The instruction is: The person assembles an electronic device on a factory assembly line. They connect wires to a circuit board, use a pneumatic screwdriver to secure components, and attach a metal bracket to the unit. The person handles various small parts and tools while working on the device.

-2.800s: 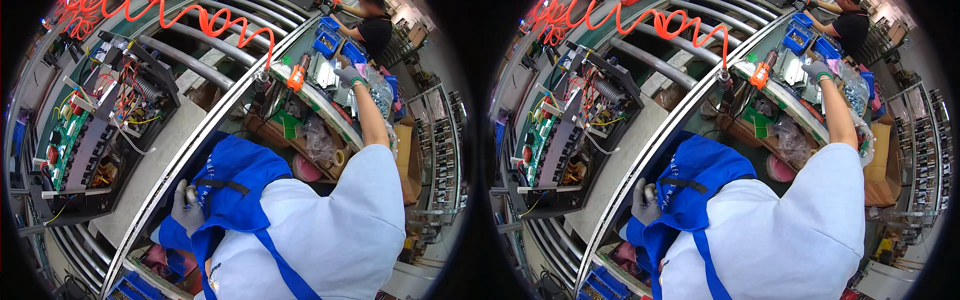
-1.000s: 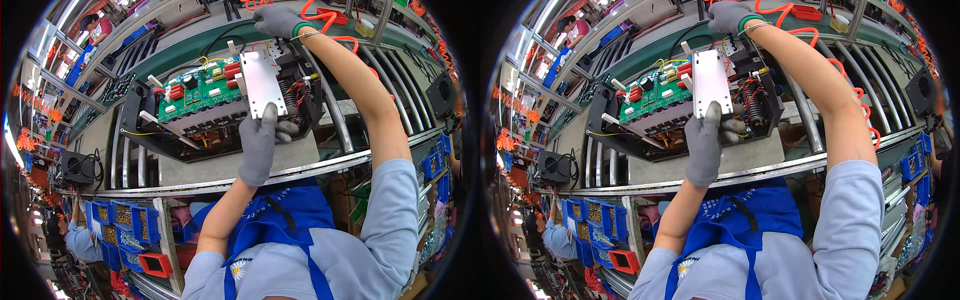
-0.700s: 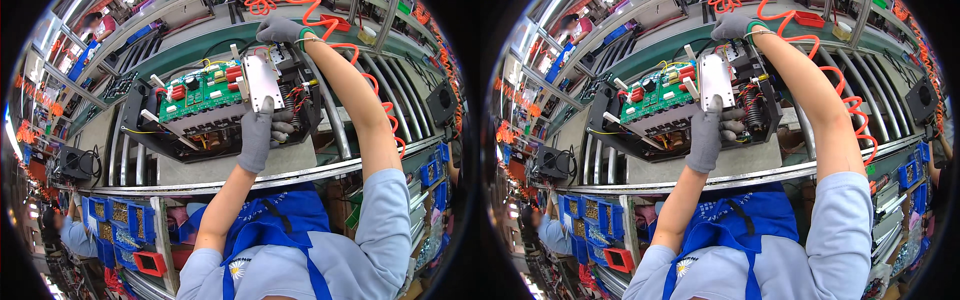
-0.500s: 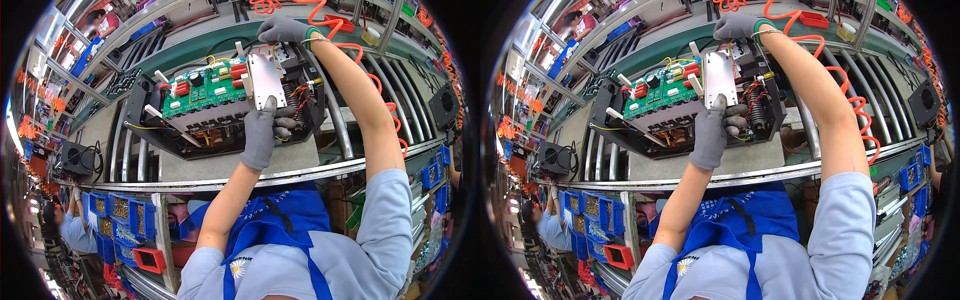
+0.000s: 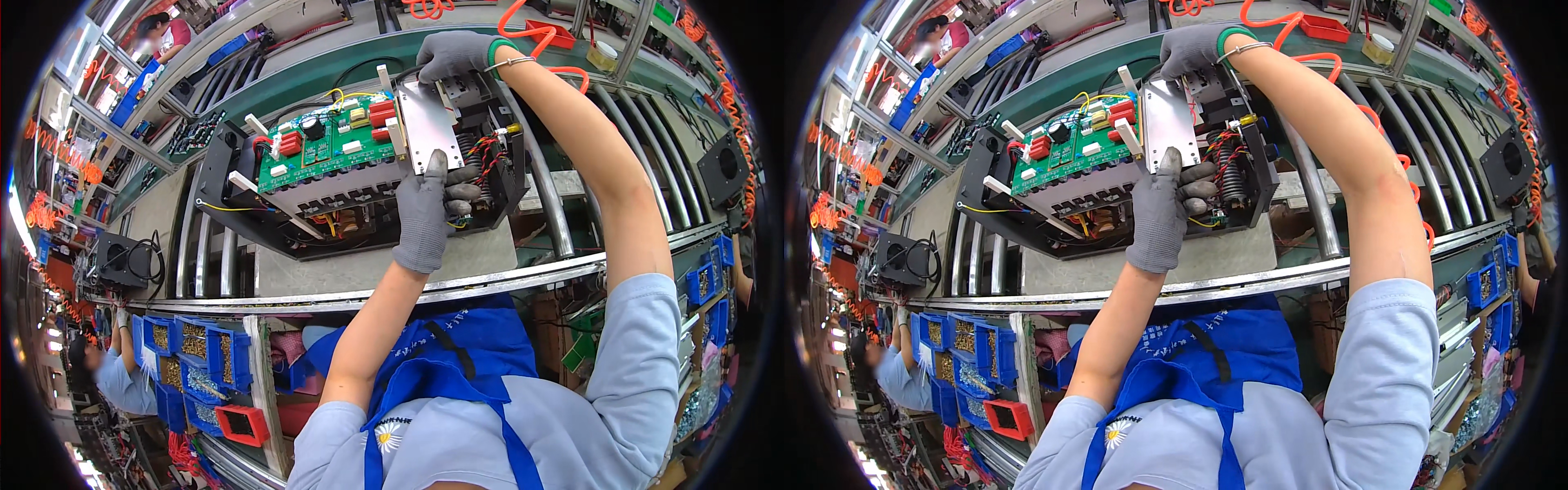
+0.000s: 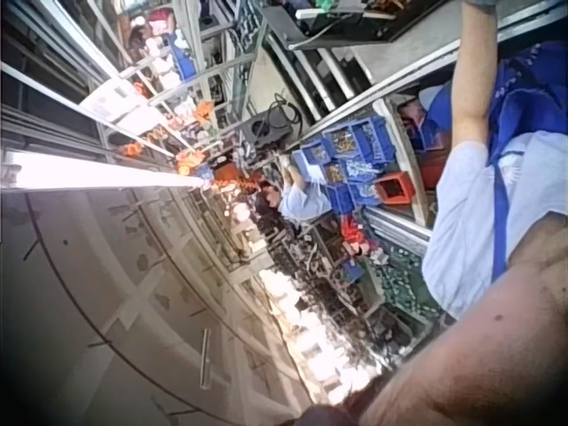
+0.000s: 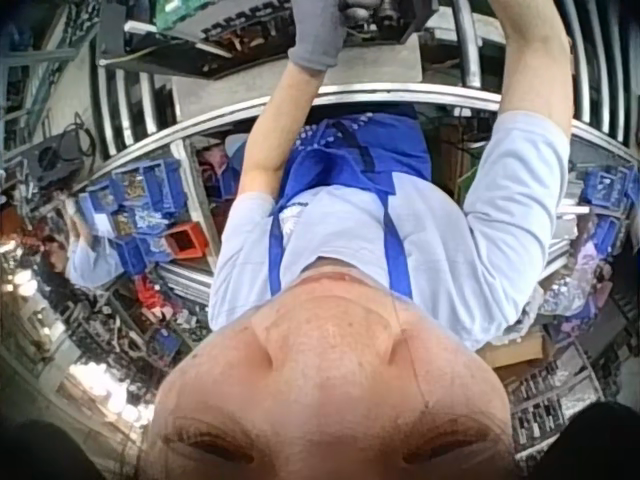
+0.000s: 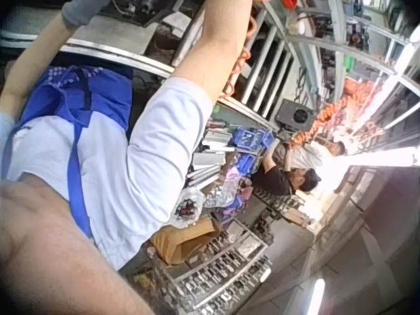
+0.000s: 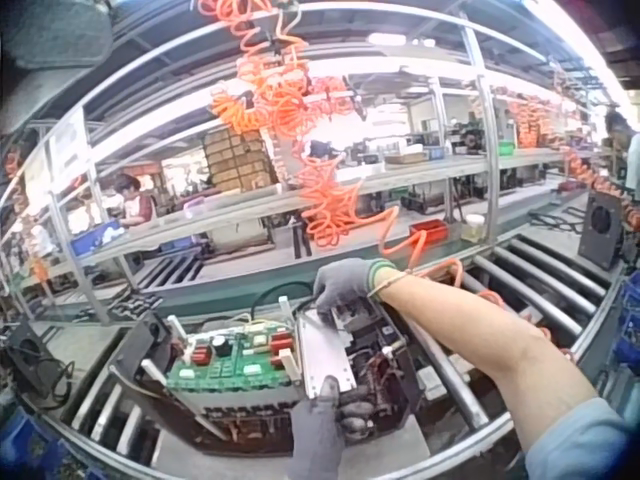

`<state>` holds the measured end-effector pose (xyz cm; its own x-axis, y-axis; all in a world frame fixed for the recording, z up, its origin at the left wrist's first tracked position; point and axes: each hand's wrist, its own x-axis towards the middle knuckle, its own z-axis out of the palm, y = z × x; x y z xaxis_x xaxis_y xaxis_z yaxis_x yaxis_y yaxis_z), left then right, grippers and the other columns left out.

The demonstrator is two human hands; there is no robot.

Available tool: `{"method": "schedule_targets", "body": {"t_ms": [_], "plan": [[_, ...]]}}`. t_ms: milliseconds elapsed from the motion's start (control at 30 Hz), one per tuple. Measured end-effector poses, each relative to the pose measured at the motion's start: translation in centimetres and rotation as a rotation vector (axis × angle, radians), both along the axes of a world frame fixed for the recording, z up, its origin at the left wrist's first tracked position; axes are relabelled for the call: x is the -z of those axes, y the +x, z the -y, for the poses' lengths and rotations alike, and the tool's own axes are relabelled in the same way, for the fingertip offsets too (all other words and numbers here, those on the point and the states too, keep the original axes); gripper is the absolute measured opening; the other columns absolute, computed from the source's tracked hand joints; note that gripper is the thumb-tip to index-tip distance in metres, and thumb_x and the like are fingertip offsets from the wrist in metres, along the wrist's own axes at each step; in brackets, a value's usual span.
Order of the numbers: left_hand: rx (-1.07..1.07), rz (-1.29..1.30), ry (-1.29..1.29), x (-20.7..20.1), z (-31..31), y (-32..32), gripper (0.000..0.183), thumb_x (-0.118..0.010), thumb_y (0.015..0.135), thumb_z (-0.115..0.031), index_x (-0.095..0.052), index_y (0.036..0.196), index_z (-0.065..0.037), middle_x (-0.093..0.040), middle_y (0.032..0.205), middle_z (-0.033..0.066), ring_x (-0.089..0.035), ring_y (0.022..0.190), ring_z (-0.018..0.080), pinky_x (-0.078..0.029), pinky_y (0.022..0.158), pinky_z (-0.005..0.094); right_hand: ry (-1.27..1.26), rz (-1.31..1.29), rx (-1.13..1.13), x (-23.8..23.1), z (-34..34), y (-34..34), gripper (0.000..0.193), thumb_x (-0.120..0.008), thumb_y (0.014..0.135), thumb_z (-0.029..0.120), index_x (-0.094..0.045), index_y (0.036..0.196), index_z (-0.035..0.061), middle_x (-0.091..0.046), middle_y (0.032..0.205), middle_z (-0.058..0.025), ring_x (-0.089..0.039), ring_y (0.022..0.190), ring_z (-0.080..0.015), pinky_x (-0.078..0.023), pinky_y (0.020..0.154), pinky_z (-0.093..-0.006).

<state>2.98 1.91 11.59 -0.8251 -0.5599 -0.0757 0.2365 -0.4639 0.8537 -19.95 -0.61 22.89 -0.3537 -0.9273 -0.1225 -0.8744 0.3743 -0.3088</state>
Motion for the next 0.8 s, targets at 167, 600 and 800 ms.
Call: {"method": "schedule_targets", "body": {"t_ms": [167, 600, 800], "plan": [[0.028, 0.007, 0.066, 0.7, 0.4, 0.0, 0.037, -0.056, 0.096, -0.036, -0.050, 0.110, -0.002, -0.067, 0.092, 0.0179, -0.063, 0.060, 0.0136, -0.047, 0.043, 0.0217, -0.084, 0.063, -0.056, 0.4, 0.0, -0.2, 0.025, -0.059, 0.073, 0.023, -0.075, 0.082, 0.0061, -0.068, 0.072, -0.0092, -0.063, 0.052, -0.0187, -0.053, 0.047, -0.0333], [0.153, -0.074, 0.282, 0.6, 1.1, 1.4, 0.034, -0.058, 0.095, -0.031, -0.052, 0.112, -0.003, -0.066, 0.096, 0.0133, -0.067, 0.073, 0.0151, -0.056, 0.054, 0.0231, -0.019, -0.036, -0.050, -1.1, -0.4, 1.6, 0.048, -0.066, 0.077, 0.040, -0.067, 0.109, 0.0040, -0.069, 0.087, -0.0105, -0.065, 0.078, -0.0198, -0.051, 0.072, -0.0321], [0.246, -0.175, 0.409, -0.6, 0.6, 3.5, 0.027, -0.050, 0.098, -0.018, -0.051, 0.118, 0.001, -0.060, 0.115, 0.0185, -0.065, 0.097, 0.0234, -0.059, 0.076, 0.0308, -0.697, -0.070, -0.007, -0.1, -2.0, 0.8, 0.061, -0.064, 0.085, 0.045, -0.056, 0.125, 0.0004, -0.065, 0.113, -0.0141, -0.062, 0.104, -0.0258, -0.046, 0.093, -0.0343]]}}
